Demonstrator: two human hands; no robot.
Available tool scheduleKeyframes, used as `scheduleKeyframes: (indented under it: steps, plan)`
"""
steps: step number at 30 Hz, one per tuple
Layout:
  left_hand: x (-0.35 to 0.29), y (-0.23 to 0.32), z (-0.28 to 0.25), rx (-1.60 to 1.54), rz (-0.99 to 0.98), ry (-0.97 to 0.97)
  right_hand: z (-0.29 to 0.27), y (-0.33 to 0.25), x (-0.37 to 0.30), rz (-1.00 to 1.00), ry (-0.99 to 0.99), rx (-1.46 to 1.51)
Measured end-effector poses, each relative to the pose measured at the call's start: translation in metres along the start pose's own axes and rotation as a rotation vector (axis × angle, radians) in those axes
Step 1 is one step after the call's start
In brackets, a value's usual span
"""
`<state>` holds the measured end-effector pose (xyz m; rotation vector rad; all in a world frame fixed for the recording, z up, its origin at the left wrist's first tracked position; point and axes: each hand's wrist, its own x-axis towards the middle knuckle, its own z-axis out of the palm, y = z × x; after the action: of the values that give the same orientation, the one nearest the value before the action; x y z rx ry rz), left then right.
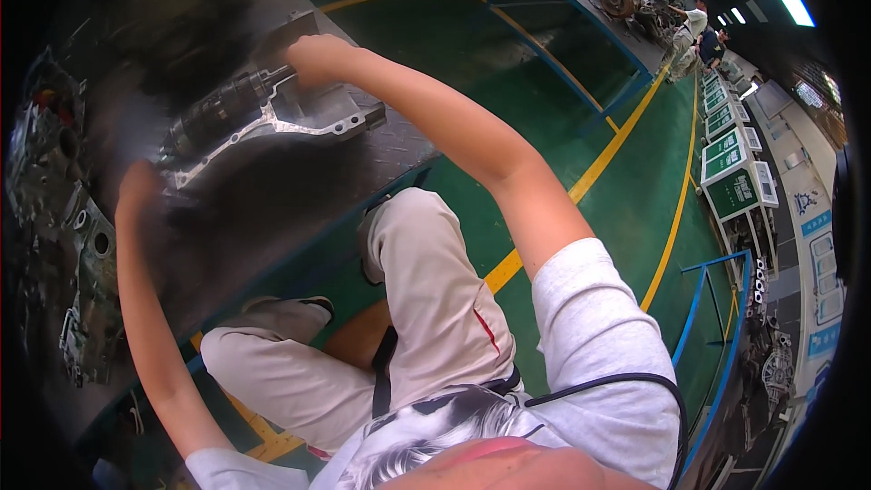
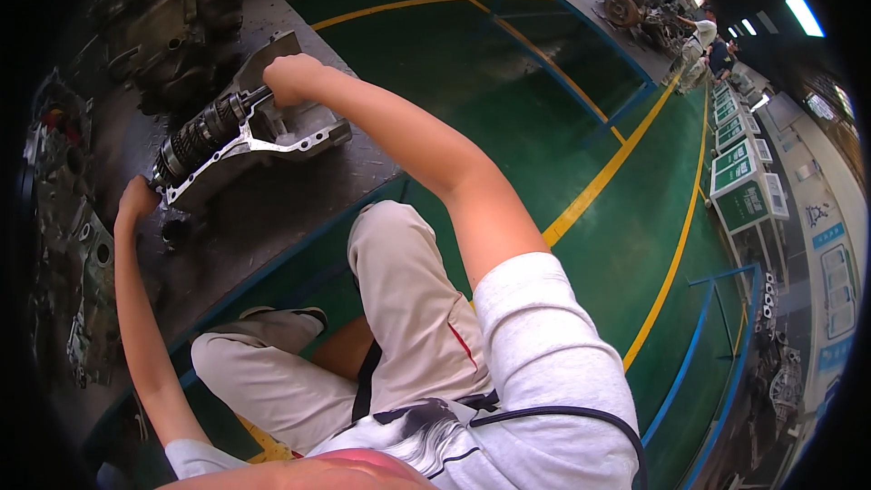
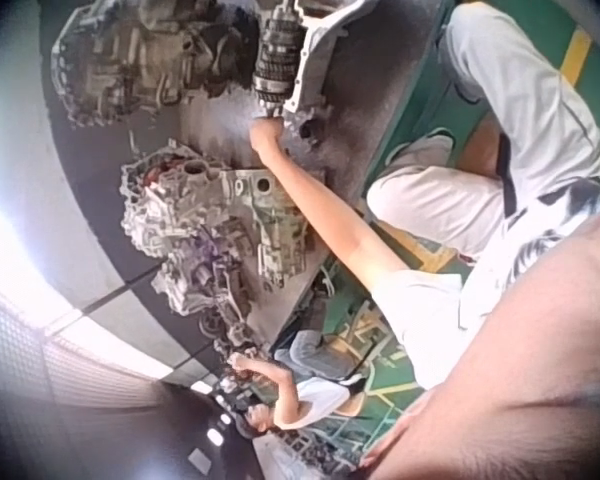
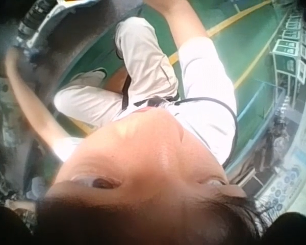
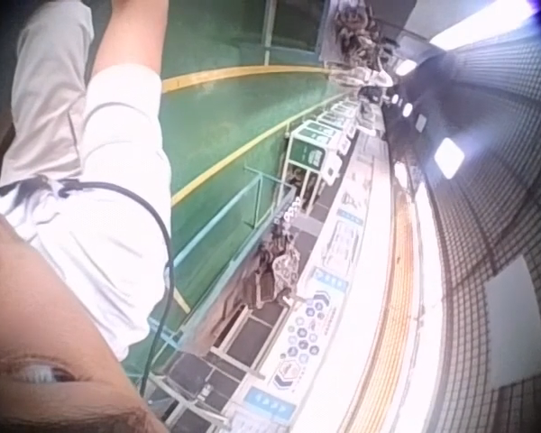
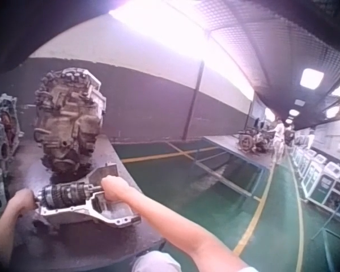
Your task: The person places an internal gear set into a transmission housing, aligns the shafts, and then sets the matching housing half on top, pressing it down by hand.
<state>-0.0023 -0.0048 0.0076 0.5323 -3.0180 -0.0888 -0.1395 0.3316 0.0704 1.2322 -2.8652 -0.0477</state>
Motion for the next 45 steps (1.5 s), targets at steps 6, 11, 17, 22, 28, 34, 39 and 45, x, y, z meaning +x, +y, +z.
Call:
scheduleKeyframes:
  steps: [6, 11, 17, 22, 28, 34, 39, 45]
  plan:
    - [0.003, 0.005, -0.014, -0.03, 0.047, -0.219, -0.002, 0.0, -0.003, -0.009, 0.005, 0.026]
    - [0.009, -0.011, 0.013, 0.02, 0.014, 0.01, -0.003, -0.003, -0.004, -0.019, 0.001, 0.003]
    - [0.007, -0.016, 0.027, 0.006, 0.017, 0.195, -0.001, -0.002, -0.003, 0.009, 0.01, -0.036]
    - [0.016, -0.023, 0.033, 0.032, 0.035, 0.229, -0.006, 0.004, -0.004, 0.004, -0.02, 0.009]
    - [0.011, -0.047, 0.041, -0.342, 0.212, 0.204, 0.003, -0.004, -0.004, -0.01, 0.058, 0.031]
    - [0.01, -0.042, 0.05, -0.191, 0.208, 0.353, 0.004, 0.006, 0.002, 0.014, -0.033, 0.029]
    - [0.023, -0.046, 0.053, -0.042, 0.091, 0.265, 0.009, 0.006, 0.005, 0.019, -0.033, 0.053]
    - [0.026, -0.052, 0.055, -0.003, 0.048, 0.207, 0.011, 0.003, 0.006, -0.007, -0.018, 0.05]
